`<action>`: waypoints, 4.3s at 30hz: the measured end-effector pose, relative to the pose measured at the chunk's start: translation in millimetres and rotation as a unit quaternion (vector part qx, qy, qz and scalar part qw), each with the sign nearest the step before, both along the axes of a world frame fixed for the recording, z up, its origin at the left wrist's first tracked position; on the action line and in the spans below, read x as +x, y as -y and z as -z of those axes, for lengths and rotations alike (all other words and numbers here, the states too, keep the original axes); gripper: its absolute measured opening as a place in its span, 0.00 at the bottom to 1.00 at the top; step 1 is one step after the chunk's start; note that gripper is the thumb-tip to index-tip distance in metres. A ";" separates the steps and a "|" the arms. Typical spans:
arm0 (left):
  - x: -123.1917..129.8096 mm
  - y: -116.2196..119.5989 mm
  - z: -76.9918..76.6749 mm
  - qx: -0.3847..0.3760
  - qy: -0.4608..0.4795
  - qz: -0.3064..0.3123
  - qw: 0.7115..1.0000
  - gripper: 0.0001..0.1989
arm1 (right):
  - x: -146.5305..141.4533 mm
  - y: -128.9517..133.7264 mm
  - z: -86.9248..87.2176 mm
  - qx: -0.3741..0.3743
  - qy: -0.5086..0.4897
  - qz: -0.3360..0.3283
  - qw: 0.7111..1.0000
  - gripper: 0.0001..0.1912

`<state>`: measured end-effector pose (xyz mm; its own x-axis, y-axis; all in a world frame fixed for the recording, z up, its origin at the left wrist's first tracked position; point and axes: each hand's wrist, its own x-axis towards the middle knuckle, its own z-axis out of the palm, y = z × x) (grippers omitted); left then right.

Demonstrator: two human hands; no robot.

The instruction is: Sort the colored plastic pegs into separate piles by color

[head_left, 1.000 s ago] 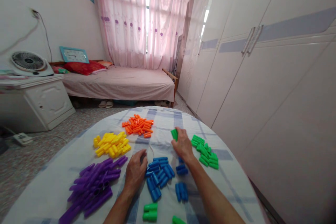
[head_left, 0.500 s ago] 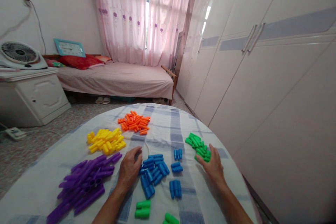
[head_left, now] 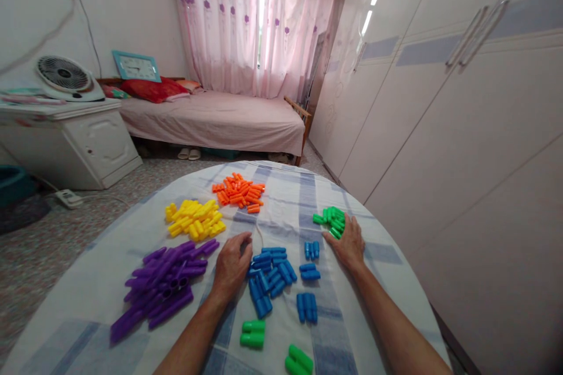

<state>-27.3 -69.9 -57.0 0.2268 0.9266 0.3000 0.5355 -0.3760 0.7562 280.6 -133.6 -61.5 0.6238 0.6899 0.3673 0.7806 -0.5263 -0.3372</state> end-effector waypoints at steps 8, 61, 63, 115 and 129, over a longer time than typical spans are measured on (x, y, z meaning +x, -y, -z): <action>0.9 0.2 1.7 0.011 0.009 -0.002 1.000 0.16 | -5.8 -18.8 -10.8 0.037 -0.005 -0.035 0.999 0.39; -1.0 0.8 -3.3 -0.011 -0.006 0.001 1.000 0.17 | -82.8 66.9 -34.2 0.017 0.006 -0.345 0.938 0.15; -1.2 0.7 -3.5 -0.008 -0.009 0.002 1.000 0.16 | -90.1 65.6 -35.0 -0.011 -0.005 -0.367 0.930 0.14; 3.7 -0.8 3.9 0.025 0.001 -0.009 1.000 0.14 | -45.4 68.5 -15.2 -0.031 0.067 -0.161 0.984 0.10; 2.2 -1.2 0.0 0.005 -0.007 -0.006 1.000 0.15 | -136.3 33.0 -42.0 -0.061 -0.099 -0.356 0.927 0.27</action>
<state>-25.1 -68.7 -57.0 0.2193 0.9262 0.3068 0.5512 -0.3770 0.7444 144.2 -166.6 -19.5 0.0401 0.9816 0.1867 0.8743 0.0560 -0.4822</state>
